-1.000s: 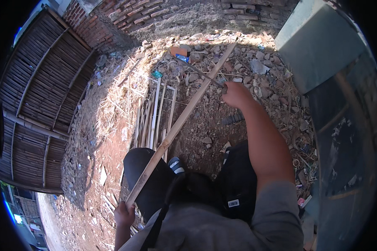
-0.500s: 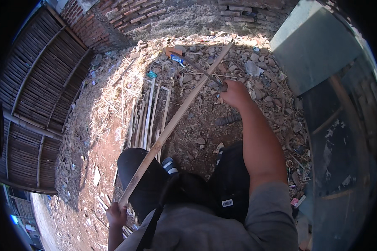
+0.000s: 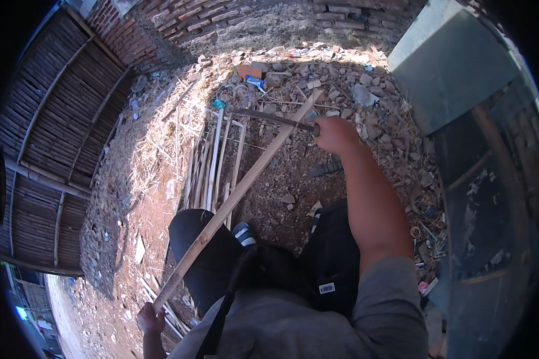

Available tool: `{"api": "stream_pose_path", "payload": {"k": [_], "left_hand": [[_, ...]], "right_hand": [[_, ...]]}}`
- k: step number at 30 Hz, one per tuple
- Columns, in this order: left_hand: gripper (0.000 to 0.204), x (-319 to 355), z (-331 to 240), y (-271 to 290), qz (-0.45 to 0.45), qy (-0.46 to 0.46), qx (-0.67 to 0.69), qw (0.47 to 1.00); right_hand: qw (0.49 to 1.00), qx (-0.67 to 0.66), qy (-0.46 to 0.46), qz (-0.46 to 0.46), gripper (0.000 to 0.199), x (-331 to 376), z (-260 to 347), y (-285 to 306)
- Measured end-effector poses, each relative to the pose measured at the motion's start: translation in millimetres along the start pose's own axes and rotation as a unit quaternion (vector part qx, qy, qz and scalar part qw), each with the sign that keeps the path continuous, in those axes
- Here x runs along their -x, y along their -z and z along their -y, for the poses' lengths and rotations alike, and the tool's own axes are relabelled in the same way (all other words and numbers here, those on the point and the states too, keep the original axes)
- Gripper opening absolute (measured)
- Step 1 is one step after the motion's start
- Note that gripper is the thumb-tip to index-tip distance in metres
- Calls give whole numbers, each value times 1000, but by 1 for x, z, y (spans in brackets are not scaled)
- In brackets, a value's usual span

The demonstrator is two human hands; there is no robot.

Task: The person sits on the ground and uses a machete to split long bamboo poles into thin strips. They hold the bamboo against their leg and repeatedly strike it with the blade to separate the material.

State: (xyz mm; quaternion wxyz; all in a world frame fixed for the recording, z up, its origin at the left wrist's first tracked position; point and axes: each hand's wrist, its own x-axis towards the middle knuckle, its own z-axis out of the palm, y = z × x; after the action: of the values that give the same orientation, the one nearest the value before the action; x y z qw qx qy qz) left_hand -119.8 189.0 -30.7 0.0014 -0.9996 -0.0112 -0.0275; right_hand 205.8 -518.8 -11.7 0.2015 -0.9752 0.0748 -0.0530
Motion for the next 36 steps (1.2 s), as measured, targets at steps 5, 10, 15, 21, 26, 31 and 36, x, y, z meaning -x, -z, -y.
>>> {"api": "stream_pose_path", "payload": {"k": [5, 10, 15, 21, 26, 31, 36], "left_hand": [[40, -1, 8, -8, -5, -5, 23, 1000], [41, -7, 8, -5, 15, -12, 15, 1000], [40, -9, 11, -4, 14, -13, 11, 1000], [36, -6, 18, -3, 8, -12, 15, 1000], [34, -3, 20, -1, 24, 14, -4, 1000], [35, -1, 20, -6, 7, -6, 19, 1000], [35, -9, 25, -5, 16, -2, 0, 1000]], "right_hand": [[994, 8, 86, 71, 32, -1, 20, 7], [996, -79, -31, -27, 36, -4, -27, -3], [999, -45, 26, -14, 33, 3, -2, 4], [999, -39, -10, -27, 24, 1, -23, 3], [997, -59, -25, -53, 24, -1, -37, -11], [999, -38, 32, 5, 32, -4, -17, -6], [989, -94, -66, -97, 24, -3, -64, -24]]}}
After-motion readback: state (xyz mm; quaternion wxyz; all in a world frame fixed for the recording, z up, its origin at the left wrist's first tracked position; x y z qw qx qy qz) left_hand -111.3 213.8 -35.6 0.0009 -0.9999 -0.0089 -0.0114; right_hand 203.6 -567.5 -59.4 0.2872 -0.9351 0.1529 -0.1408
